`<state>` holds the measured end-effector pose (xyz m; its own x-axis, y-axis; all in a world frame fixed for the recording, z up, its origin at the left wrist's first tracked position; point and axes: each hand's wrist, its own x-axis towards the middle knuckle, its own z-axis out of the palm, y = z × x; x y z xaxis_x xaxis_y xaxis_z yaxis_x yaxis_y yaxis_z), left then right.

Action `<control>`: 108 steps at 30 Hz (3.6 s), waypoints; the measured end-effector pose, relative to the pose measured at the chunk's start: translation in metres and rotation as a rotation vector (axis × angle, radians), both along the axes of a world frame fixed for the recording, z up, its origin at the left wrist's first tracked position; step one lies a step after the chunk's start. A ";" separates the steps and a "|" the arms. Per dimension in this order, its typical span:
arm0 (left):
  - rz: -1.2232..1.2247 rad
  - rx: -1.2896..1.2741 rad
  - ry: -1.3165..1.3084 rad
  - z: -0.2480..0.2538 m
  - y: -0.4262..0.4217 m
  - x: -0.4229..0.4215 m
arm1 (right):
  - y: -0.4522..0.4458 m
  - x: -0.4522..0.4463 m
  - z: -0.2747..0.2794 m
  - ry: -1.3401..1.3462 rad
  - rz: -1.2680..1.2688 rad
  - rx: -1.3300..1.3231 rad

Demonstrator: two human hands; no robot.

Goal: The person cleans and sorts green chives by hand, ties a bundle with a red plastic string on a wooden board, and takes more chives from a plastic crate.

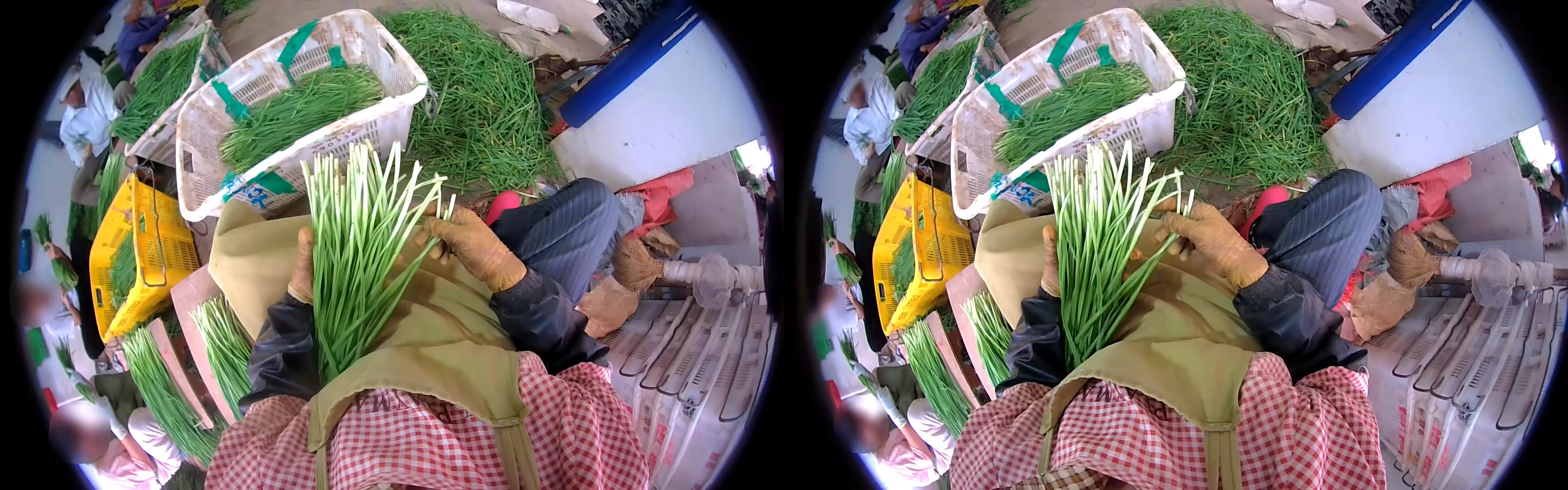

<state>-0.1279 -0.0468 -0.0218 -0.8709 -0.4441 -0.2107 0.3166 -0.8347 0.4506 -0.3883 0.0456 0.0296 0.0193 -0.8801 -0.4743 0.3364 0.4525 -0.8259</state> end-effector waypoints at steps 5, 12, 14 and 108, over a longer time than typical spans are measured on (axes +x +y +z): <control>-0.061 0.031 -0.247 0.011 0.006 -0.006 | -0.017 0.015 -0.047 -0.155 -0.097 -0.381; -0.145 -0.389 -0.510 0.036 -0.005 -0.018 | -0.050 0.033 -0.017 -0.673 -0.311 -0.364; -0.153 -0.597 -0.532 0.057 -0.006 -0.023 | -0.059 0.028 -0.009 -0.753 -0.297 -0.302; 0.483 -0.752 -0.365 0.085 -0.102 -0.026 | -0.160 -0.047 0.249 0.982 -0.350 -1.197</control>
<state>-0.1536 -0.1488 0.0628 -0.4964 -0.8664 0.0535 0.2847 -0.1043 0.9529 -0.4352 -0.1148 0.2786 -0.1392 -0.6331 0.7614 -0.5762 -0.5736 -0.5822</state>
